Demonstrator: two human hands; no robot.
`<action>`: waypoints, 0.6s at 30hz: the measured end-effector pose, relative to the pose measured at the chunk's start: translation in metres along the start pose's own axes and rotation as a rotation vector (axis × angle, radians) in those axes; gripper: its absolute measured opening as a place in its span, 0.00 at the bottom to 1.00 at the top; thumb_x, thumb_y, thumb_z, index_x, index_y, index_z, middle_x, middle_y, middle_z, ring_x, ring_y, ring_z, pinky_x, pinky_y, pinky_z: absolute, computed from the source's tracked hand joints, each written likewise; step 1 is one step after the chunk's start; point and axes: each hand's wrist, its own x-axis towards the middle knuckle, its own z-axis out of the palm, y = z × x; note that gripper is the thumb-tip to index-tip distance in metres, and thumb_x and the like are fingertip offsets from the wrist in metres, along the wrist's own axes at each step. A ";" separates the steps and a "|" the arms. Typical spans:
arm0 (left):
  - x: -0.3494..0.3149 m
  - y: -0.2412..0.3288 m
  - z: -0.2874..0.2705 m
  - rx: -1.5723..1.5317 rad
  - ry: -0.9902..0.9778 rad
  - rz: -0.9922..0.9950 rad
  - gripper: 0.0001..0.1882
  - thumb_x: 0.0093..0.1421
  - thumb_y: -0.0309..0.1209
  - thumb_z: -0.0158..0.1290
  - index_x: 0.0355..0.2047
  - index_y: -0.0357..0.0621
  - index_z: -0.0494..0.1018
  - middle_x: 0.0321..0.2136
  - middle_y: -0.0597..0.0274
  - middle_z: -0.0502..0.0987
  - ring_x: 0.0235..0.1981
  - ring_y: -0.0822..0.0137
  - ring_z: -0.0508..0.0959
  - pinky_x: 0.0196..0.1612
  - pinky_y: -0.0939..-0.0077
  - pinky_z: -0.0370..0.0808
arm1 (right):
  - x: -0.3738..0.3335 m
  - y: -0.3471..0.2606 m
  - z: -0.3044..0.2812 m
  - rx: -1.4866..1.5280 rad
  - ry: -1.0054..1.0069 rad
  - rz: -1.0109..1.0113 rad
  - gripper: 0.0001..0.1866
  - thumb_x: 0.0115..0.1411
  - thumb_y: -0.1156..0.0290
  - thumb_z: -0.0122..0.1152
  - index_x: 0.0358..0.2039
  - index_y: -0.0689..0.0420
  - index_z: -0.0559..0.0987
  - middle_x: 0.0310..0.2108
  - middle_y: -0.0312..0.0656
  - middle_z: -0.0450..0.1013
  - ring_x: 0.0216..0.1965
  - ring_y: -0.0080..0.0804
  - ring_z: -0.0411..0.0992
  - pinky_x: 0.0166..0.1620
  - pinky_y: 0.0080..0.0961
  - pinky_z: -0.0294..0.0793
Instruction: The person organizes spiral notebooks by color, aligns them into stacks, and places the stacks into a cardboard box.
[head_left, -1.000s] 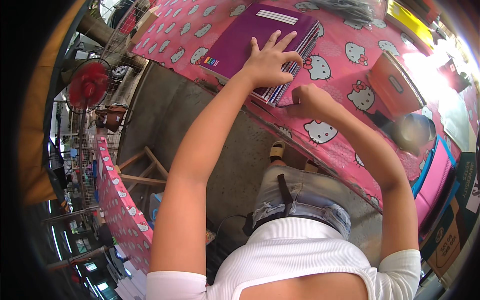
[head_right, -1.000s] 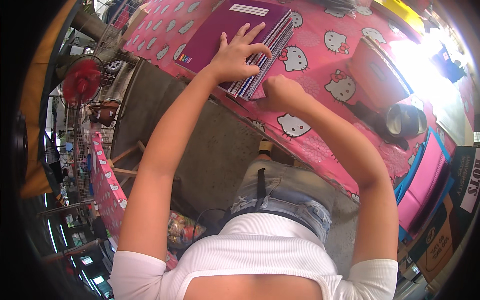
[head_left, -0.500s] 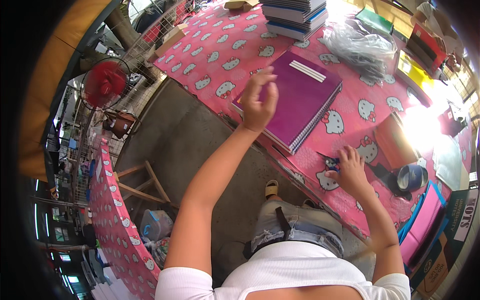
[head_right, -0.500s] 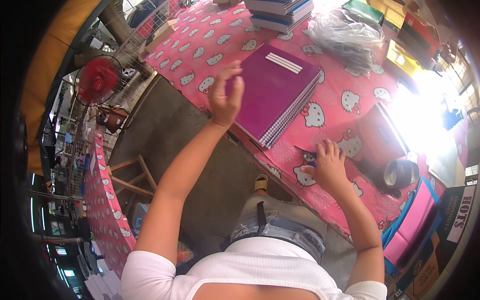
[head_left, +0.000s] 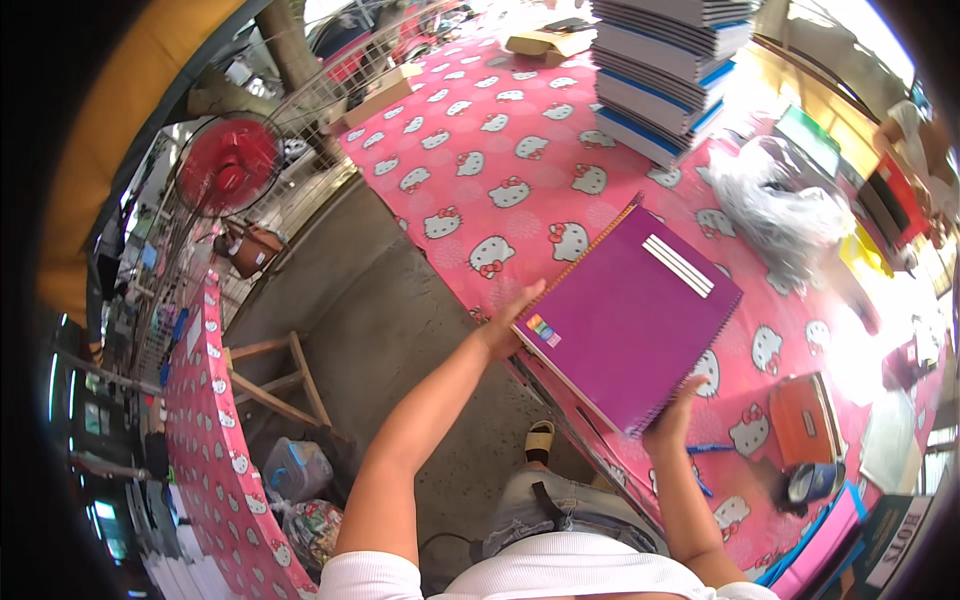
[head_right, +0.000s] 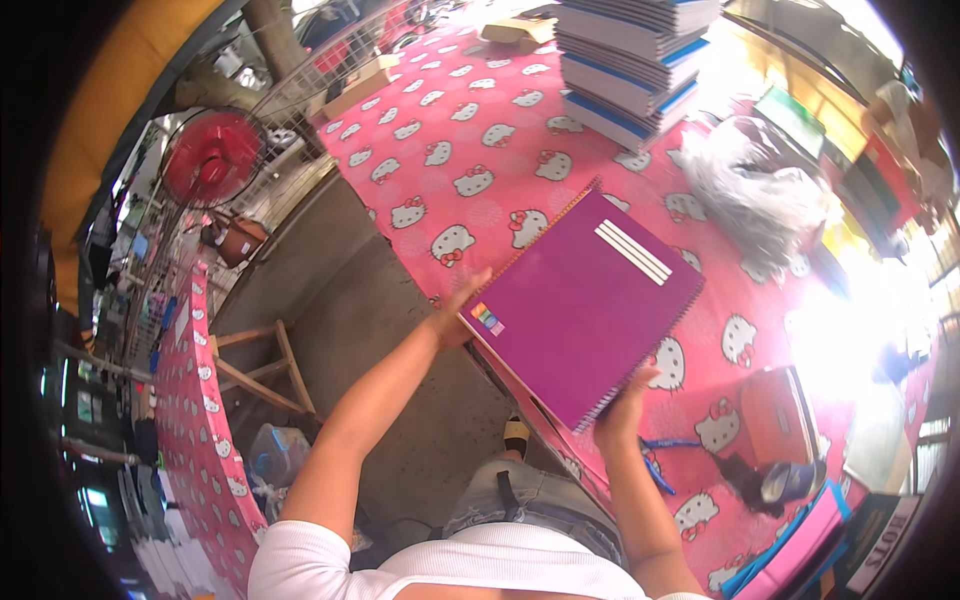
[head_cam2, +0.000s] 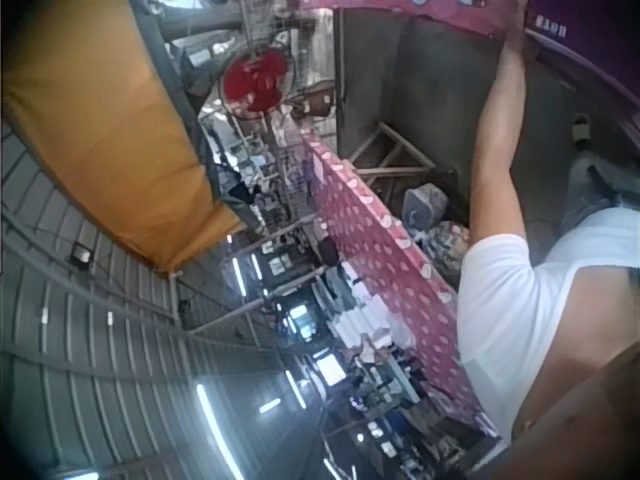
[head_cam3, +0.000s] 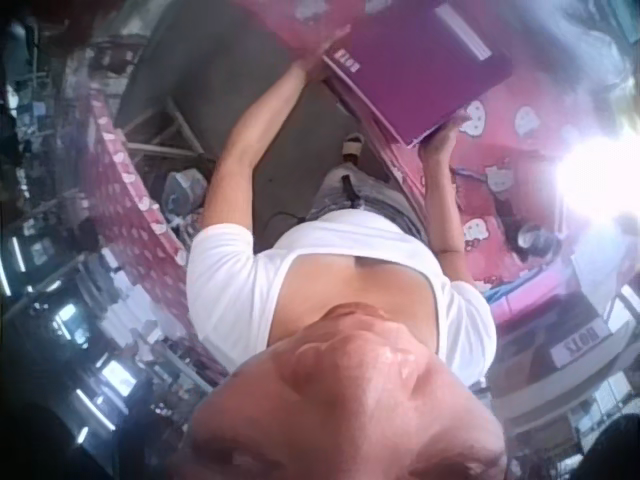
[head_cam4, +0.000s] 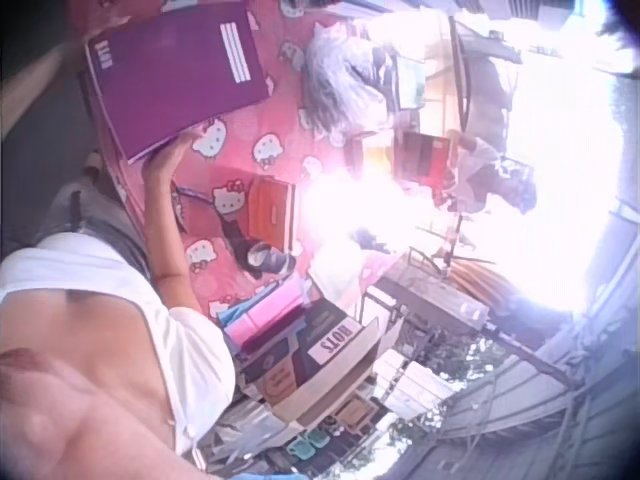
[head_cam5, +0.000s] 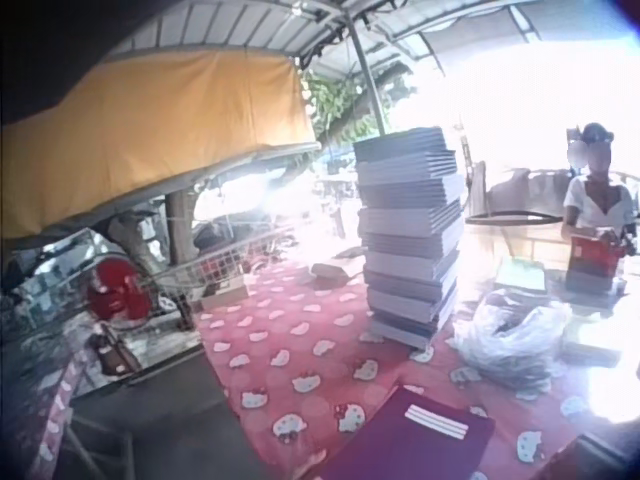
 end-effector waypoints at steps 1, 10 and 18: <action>-0.002 -0.005 0.002 0.015 -0.033 0.001 0.31 0.64 0.56 0.37 0.53 0.43 0.67 0.45 0.62 0.75 0.46 0.68 0.75 0.50 0.68 0.72 | 0.008 -0.010 -0.010 -0.003 -0.055 0.017 0.47 0.57 0.31 0.39 0.64 0.56 0.53 0.60 0.41 0.59 0.57 0.34 0.61 0.58 0.35 0.62; -0.021 -0.125 0.111 -0.193 0.465 0.265 0.35 0.64 0.61 0.33 0.63 0.52 0.54 0.57 0.65 0.64 0.58 0.69 0.64 0.57 0.65 0.66 | 0.151 -0.123 0.001 -0.445 -0.324 0.378 0.41 0.60 0.33 0.38 0.49 0.61 0.72 0.38 0.39 0.73 0.39 0.25 0.72 0.41 0.21 0.73; 0.025 -0.090 0.045 -0.088 1.044 0.389 0.30 0.64 0.50 0.40 0.58 0.39 0.57 0.55 0.55 0.64 0.58 0.64 0.62 0.61 0.68 0.56 | 0.164 -0.126 -0.034 -0.540 -0.154 0.135 0.41 0.64 0.36 0.31 0.60 0.61 0.63 0.52 0.47 0.68 0.48 0.33 0.70 0.49 0.25 0.69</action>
